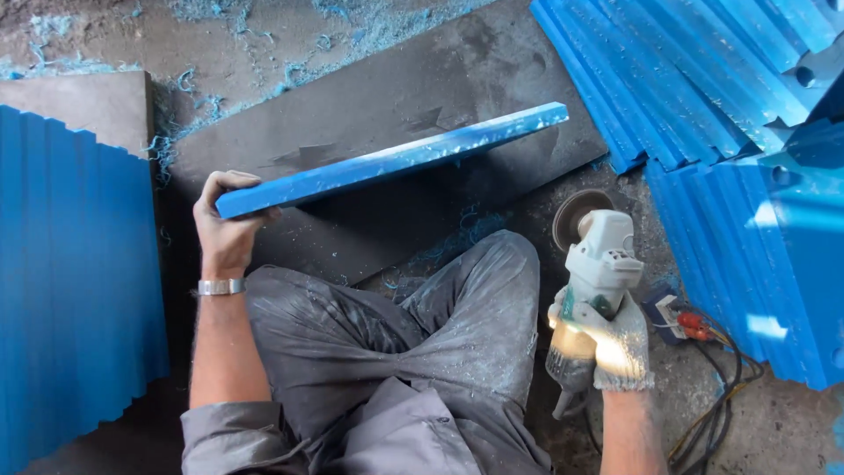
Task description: Grinding the edges of blue plastic blocks using an electric angle grinder in a factory setting.
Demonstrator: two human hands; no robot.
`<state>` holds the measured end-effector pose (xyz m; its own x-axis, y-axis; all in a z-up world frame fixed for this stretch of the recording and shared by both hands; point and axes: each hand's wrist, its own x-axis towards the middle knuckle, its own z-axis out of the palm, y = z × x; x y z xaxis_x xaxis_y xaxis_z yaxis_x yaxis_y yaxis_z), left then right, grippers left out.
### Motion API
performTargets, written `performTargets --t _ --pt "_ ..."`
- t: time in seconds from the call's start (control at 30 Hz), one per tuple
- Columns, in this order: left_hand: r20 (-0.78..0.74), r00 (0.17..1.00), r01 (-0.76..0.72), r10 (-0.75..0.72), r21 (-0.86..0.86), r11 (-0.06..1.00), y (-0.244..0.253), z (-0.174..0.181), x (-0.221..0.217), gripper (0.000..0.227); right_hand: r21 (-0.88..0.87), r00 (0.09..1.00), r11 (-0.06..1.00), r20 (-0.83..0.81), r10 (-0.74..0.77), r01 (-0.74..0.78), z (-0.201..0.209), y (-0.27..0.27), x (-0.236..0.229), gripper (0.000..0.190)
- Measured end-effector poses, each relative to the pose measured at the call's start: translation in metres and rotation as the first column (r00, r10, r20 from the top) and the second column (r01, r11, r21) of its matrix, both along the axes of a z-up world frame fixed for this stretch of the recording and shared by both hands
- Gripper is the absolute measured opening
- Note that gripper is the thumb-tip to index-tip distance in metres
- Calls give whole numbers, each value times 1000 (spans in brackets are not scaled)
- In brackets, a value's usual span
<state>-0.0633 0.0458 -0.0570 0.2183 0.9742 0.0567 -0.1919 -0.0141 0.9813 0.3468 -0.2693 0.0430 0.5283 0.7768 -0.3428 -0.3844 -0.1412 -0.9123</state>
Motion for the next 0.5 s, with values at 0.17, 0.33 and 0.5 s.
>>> performTargets --t 0.17,0.33,0.5 --pt "-7 999 53 -53 59 997 -18 0 -5 44 -103 995 995 97 -1 11 14 29 4 53" --pt "-361 931 14 52 178 984 -36 5 -4 46 -209 936 978 348 51 24 21 59 31 47" --pt "-282 959 7 24 109 994 -40 -3 -7 45 -273 840 962 521 152 -5 30 80 57 52"
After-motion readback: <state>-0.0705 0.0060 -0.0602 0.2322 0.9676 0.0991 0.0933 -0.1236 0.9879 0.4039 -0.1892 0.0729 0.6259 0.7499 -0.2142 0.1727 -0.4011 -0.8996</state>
